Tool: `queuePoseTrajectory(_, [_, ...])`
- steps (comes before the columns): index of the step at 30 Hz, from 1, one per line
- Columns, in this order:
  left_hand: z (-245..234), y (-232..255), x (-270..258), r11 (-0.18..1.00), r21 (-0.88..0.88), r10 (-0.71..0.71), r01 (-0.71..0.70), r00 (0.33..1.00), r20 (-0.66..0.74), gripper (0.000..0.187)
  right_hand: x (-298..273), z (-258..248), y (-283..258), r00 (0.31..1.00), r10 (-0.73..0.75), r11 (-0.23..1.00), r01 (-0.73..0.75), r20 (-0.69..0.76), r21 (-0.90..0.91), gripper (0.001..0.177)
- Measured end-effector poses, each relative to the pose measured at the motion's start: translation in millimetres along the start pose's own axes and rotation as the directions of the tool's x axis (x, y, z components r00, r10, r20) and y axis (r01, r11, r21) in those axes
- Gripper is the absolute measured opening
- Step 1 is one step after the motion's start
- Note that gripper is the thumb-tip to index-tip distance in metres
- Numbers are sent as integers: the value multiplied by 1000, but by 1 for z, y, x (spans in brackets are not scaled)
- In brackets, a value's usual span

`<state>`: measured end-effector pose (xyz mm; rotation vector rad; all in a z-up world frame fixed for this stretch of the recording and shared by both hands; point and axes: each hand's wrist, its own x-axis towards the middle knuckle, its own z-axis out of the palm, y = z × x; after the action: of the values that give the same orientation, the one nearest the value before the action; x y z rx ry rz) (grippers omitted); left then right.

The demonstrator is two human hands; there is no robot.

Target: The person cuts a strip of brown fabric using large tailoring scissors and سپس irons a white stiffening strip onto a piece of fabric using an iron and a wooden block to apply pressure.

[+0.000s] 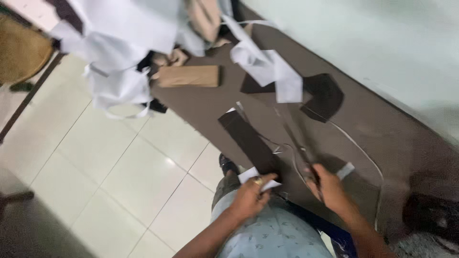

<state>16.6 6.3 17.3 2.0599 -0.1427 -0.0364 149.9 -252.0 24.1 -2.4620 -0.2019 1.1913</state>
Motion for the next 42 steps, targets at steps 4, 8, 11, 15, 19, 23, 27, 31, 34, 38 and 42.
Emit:
queuePoseTrajectory(4, [-33,5,20,982,1,-189,189,978,85,45,-28,8,93,869,243,919,-64,-431,388,39])
queuePoseTrajectory(8, [-66,-2,44,913,366,-233,181,967,101,22,-59,-30,105,653,552,830,-371,-518,417,57])
queuePoseTrajectory(11, [-97,17,66,902,429,-98,52,991,86,21,-45,-45,131,674,420,907,-298,-608,296,80])
queuePoseTrajectory(15, [-120,56,73,902,405,-182,150,982,42,28,-17,-63,151,653,399,914,-336,-644,226,70])
queuePoseTrajectory(19, [-141,106,62,898,-15,-430,440,871,-236,18,2,-74,156,755,307,952,-246,-580,184,79])
queuePoseTrajectory(23, [-150,100,31,849,-446,-511,285,657,-554,15,8,-70,139,744,202,921,-365,-637,-134,86])
queuePoseTrajectory(27, [-173,66,32,772,-635,-493,31,659,-568,14,5,-41,90,540,-318,942,82,-780,-327,43])
queuePoseTrajectory(31, [-199,37,57,744,-644,-363,-178,701,-614,18,9,-9,41,555,-99,992,-13,-826,-127,71])
queuePoseTrajectory(34, [-242,30,78,734,-652,-309,-190,761,-570,20,10,33,8,503,-79,994,-30,-861,-109,65])
queuePoseTrajectory(38, [-300,26,87,776,-630,-244,26,934,-262,18,25,102,-20,805,-120,992,120,-582,-38,86])
queuePoseTrajectory(42, [-339,32,113,879,-432,-197,201,979,54,10,43,110,-47,613,-288,953,106,-736,-284,80])
